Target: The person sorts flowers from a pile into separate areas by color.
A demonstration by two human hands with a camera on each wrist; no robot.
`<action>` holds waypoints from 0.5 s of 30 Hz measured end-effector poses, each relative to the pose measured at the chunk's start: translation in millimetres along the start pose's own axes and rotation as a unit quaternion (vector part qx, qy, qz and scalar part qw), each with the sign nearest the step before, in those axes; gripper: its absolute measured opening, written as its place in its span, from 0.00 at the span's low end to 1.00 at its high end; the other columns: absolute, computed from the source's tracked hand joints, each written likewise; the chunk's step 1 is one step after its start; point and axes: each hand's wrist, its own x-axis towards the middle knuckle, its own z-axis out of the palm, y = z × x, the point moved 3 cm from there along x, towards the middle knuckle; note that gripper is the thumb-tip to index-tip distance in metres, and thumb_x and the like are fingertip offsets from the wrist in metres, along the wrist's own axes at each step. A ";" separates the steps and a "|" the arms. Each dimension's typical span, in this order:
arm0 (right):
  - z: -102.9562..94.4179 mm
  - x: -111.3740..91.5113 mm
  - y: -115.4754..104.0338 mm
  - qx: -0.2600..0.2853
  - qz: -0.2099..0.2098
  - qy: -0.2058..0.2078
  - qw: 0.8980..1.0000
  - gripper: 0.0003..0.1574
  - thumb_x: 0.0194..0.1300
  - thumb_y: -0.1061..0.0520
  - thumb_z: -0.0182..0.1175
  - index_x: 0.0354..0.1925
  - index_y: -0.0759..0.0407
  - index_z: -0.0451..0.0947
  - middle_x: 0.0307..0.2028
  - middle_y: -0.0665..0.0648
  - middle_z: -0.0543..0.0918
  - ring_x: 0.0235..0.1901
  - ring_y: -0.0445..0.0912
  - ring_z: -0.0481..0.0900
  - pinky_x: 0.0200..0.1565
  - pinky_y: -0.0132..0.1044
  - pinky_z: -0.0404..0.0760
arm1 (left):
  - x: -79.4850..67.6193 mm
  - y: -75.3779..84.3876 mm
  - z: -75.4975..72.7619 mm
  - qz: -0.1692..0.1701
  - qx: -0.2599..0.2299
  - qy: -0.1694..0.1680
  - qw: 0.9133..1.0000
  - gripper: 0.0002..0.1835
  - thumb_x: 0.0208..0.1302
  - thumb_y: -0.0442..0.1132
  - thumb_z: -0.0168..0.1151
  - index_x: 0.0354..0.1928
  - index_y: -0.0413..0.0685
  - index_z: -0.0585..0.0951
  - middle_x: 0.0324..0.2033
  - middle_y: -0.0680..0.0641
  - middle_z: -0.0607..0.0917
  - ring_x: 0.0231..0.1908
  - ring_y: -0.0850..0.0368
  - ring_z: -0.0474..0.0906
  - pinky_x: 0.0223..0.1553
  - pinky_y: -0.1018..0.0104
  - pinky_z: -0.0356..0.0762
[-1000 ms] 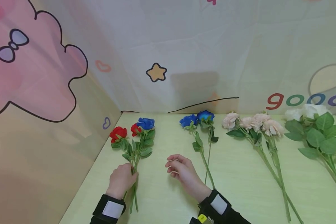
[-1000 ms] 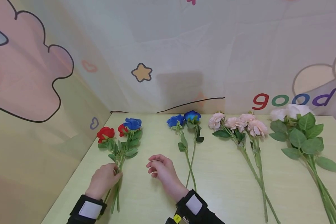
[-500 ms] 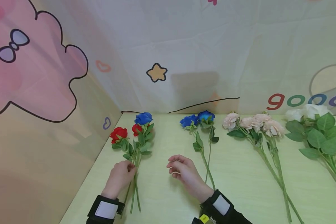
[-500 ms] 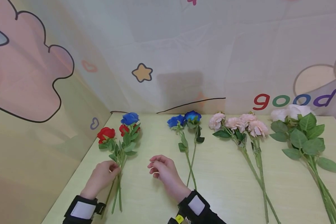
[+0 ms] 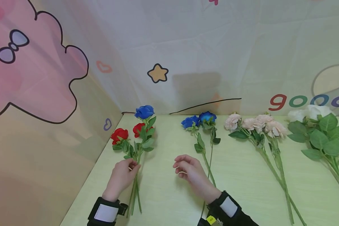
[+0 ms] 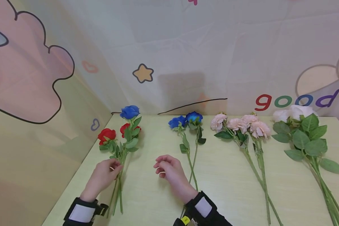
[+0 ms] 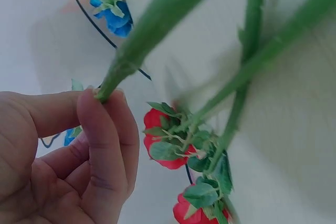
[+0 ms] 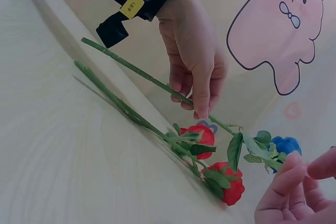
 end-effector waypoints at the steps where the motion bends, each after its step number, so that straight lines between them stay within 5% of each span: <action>1: -2.2 -0.1 -0.9 -0.001 -0.003 0.002 1.000 0.07 0.69 0.66 0.51 0.44 0.61 0.74 0.32 0.49 0.80 0.31 0.41 0.76 0.35 0.29 0.75 | 0.3 1.9 0.6 0.002 -0.004 0.000 1.000 0.06 0.66 0.36 0.65 0.38 0.38 0.85 0.28 0.47 0.85 0.25 0.60 0.75 0.25 0.70 0.72; 15: -37.0 -9.0 -23.0 -0.057 -0.027 0.015 0.998 0.08 0.74 0.62 0.52 0.48 0.65 0.73 0.33 0.48 0.81 0.32 0.41 0.77 0.38 0.31 0.78 | 6.3 32.6 19.1 0.026 -0.055 -0.003 0.998 0.06 0.67 0.36 0.65 0.38 0.39 0.84 0.27 0.46 0.84 0.21 0.61 0.74 0.23 0.71 0.72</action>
